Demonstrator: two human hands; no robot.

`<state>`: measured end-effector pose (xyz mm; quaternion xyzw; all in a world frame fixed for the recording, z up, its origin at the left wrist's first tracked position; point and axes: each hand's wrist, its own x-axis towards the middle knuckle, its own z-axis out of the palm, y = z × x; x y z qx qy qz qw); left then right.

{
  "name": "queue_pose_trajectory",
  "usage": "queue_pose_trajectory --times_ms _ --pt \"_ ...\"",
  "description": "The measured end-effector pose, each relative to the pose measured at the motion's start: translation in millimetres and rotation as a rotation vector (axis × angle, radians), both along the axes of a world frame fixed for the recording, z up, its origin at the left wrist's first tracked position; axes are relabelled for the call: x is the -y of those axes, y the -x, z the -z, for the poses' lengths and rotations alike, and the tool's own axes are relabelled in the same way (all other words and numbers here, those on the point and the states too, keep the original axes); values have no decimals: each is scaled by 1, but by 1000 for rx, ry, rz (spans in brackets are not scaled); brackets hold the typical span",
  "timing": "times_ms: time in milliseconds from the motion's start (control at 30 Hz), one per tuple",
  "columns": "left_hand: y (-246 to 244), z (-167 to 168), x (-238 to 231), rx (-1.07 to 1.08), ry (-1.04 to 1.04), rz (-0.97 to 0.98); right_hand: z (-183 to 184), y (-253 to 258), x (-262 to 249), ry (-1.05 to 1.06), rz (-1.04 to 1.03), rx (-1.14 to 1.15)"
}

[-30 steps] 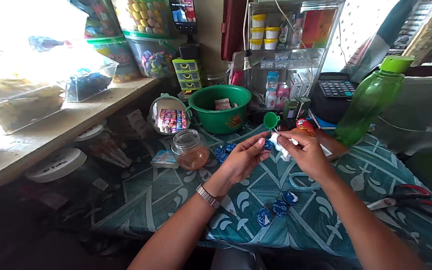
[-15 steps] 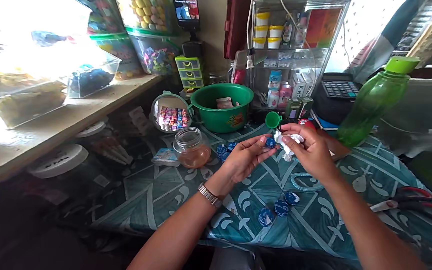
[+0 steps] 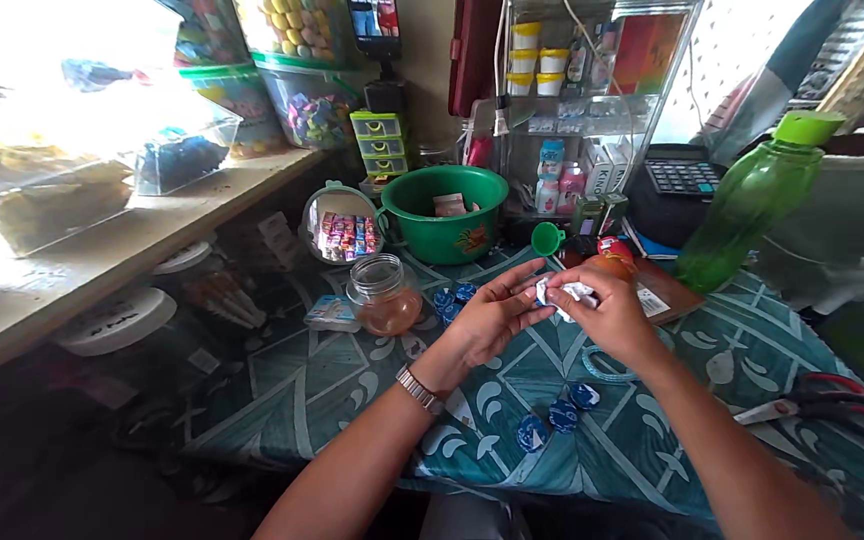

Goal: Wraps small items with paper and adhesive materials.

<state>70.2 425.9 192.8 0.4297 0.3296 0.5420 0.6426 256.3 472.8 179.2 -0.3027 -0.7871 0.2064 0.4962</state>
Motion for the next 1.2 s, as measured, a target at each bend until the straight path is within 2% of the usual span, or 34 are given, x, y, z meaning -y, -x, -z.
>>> queue_pose_trajectory --times_ms 100,200,300,400,467,567,667,800,900,967,1133,1200 --pt "1 1 -2 13 -1 24 -2 -4 -2 -49 119 8" --pt "1 1 -1 21 5 34 -6 -4 2 13 53 -30" --pt "1 1 0 -9 -14 49 0 2 2 -15 -6 17" --pt "2 1 -1 -50 -39 50 -3 -8 -5 -28 167 90" --pt "1 1 1 -116 -78 2 -9 -17 -9 21 202 40" --pt "-3 2 1 -340 -166 -155 -17 -25 -10 129 117 -87" --pt "-4 4 1 -480 -252 -224 -22 -26 -5 242 -19 -108" --pt "-6 4 2 -575 -343 -212 -12 -16 -1 117 -115 -7" --pt "-5 3 4 -577 -338 -181 -6 -11 -3 13 -19 72" --pt "-5 3 2 -581 -311 -185 -8 -16 -6 -17 72 48" --pt "-5 5 1 -560 -306 -170 -11 -16 -4 172 2 84" --pt "-4 6 1 -683 -341 -220 -11 -16 -5 181 29 115"
